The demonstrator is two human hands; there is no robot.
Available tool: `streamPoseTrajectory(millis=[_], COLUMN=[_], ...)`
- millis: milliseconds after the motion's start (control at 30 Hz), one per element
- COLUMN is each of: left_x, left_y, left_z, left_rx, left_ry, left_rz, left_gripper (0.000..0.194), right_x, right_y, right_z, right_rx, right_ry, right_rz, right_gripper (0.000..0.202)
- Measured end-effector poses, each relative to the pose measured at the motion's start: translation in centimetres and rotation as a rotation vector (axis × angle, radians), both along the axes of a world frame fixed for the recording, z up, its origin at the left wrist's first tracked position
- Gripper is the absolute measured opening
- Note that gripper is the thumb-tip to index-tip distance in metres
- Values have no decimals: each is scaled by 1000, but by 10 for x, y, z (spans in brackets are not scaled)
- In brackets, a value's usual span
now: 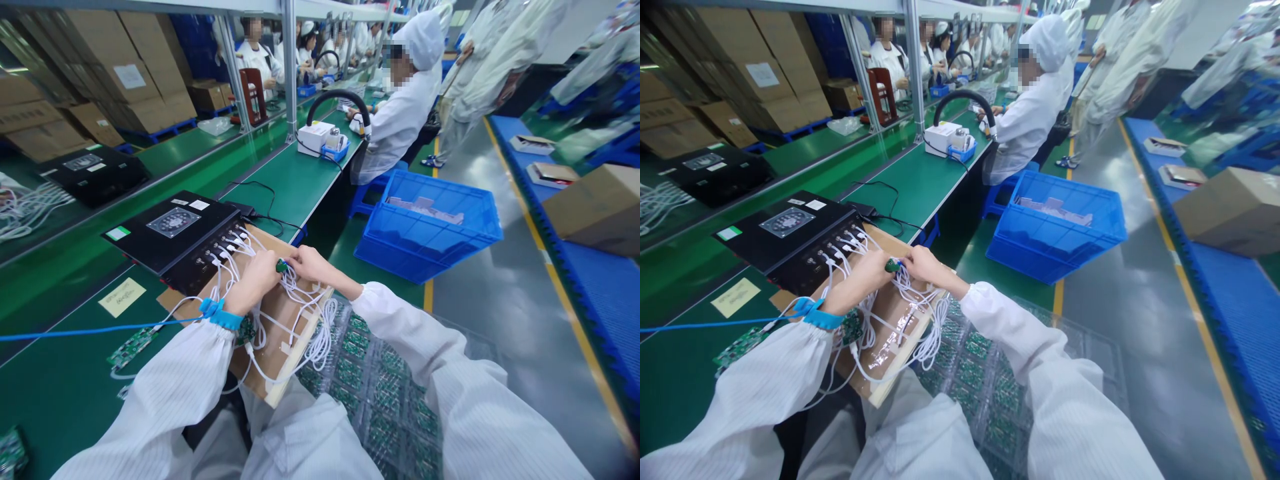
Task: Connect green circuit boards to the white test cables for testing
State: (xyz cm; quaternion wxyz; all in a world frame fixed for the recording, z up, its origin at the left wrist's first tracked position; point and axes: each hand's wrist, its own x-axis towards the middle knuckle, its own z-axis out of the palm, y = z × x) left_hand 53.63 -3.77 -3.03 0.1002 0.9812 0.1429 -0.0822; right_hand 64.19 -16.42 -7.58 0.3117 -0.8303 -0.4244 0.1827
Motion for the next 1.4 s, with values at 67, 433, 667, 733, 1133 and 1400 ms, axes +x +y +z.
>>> streamPoseTrajectory(millis=[67, 433, 667, 733, 1133, 1400], left_x=[1, -4, -5, -5, -5, -4], left_y=[0, -8, -9, -8, -9, -7], left_z=[0, 10, 11, 10, 8, 4], left_rx=[32, -30, -89, -124, -242, -209], left_ry=[8, -33, -56, -86, -206, -189], left_rz=[24, 65, 135, 138, 148, 155], left_gripper=[24, 28, 24, 24, 27, 22], right_x=[5, 20, 25, 25, 25, 32], right_y=[-1, -3, -13, -14, -12, -12], right_z=[2, -11, -12, -12, -13, -9], right_rx=[30, 356, 386, 394, 437, 391], right_ry=[137, 938, 1080, 1057, 1026, 764], right_rz=[47, -84, -1, -25, -42, 14], right_gripper=[41, 16, 19, 17, 10, 24])
